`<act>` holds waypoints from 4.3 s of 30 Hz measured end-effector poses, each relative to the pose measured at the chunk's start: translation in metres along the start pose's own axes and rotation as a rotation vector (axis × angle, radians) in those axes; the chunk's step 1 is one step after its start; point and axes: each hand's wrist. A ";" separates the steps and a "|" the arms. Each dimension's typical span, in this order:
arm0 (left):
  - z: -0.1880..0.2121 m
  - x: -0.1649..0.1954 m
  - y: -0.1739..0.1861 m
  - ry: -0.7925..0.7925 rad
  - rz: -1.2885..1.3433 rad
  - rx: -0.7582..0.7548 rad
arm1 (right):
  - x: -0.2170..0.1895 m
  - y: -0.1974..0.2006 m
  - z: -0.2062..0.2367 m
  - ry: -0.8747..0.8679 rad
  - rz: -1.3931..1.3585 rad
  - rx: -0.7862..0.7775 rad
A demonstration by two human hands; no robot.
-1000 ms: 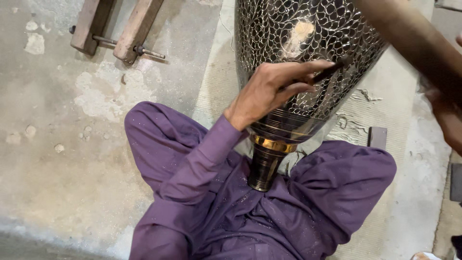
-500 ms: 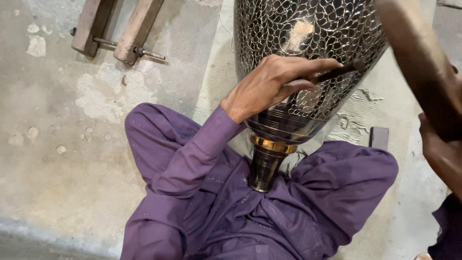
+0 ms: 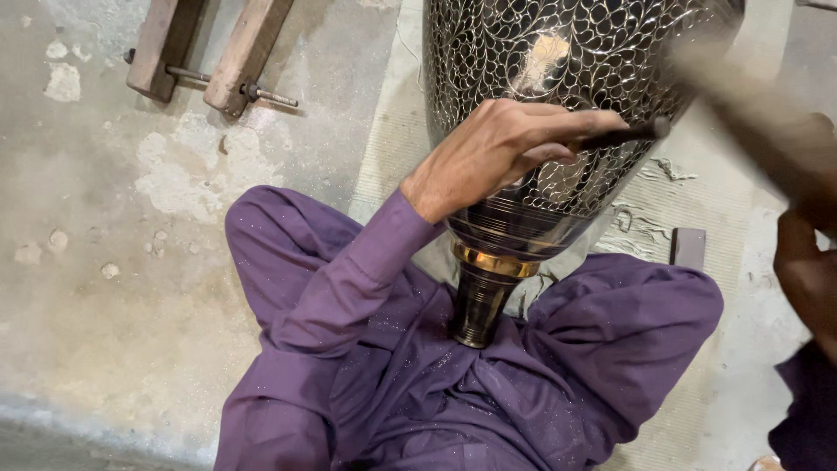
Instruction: The person sits cross-legged on the floor with a large patterned metal vase held between their legs. They hold a chisel against the vase surface and strike it with a wooden mallet, repeatedly repositioning the chisel to carve the decorative pattern across the vessel.
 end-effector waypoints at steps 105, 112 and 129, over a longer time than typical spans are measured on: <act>-0.033 0.016 0.026 -0.147 -0.110 -0.421 | -0.042 -0.069 0.066 -0.205 -0.673 0.318; -0.022 0.012 0.026 -0.158 -0.101 -0.295 | -0.028 -0.082 0.080 -0.212 -0.714 0.290; -0.018 -0.011 0.008 -0.106 0.045 -0.085 | 0.009 -0.046 0.064 -0.144 -0.074 0.107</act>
Point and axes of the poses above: each hand's wrist, its own z-axis away from the middle knuckle, its own y-axis out of the back of the hand, x = y × z, and after that the axes turned 10 degrees about -y, right-handed
